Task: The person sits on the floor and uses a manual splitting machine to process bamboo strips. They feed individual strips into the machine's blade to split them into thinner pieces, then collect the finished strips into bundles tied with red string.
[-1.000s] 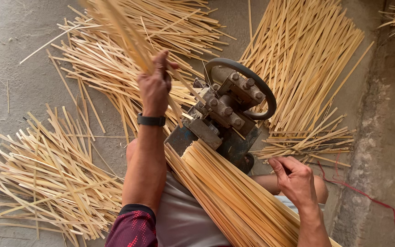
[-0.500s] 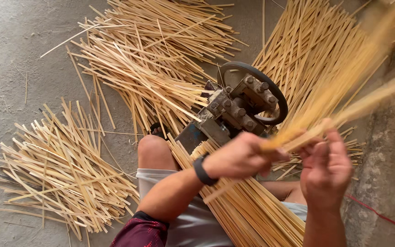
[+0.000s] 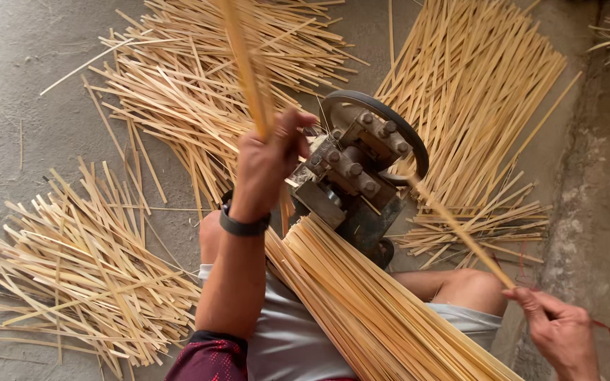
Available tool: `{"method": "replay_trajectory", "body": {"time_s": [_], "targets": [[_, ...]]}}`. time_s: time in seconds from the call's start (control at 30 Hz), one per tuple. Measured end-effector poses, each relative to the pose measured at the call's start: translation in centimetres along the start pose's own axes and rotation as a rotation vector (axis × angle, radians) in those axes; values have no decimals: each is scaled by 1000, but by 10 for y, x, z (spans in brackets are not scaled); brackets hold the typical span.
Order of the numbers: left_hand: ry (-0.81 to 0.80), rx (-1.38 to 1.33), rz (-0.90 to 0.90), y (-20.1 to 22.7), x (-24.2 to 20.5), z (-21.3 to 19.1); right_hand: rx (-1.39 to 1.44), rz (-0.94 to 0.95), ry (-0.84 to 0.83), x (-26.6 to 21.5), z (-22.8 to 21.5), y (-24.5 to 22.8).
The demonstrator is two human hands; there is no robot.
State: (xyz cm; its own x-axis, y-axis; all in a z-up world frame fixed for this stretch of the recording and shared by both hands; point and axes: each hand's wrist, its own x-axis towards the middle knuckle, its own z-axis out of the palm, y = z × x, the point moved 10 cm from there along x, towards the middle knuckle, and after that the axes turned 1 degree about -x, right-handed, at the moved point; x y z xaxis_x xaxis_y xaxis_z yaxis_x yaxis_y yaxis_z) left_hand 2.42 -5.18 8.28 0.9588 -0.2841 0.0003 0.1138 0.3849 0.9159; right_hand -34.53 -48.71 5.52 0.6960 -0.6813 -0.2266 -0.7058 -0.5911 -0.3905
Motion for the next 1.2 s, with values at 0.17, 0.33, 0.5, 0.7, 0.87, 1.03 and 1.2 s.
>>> {"method": "replay_trajectory", "body": {"time_s": [0.17,0.33,0.5,0.7,0.87,1.03,1.2], "targets": [[164,-90,-113,-47,29,-43,-163,-33,9,-4,13,-13],[229,7,-168,-84,36,-65,-211,7,-43,2,36,-59],[192,90,-91,-90,47,-58,-130,-139,-17,7,55,-104],[149,140,-93,-111,59,-50,-107,-103,-64,7,74,-109],[469,462,-223,-159,68,-103,-8,-248,-302,-8,120,-105],[324,-36,-535,-223,67,-95,31,-141,-397,-31,134,-95],[488,-51,-234,-161,73,-110,33,-81,-385,-39,125,-94]]}}
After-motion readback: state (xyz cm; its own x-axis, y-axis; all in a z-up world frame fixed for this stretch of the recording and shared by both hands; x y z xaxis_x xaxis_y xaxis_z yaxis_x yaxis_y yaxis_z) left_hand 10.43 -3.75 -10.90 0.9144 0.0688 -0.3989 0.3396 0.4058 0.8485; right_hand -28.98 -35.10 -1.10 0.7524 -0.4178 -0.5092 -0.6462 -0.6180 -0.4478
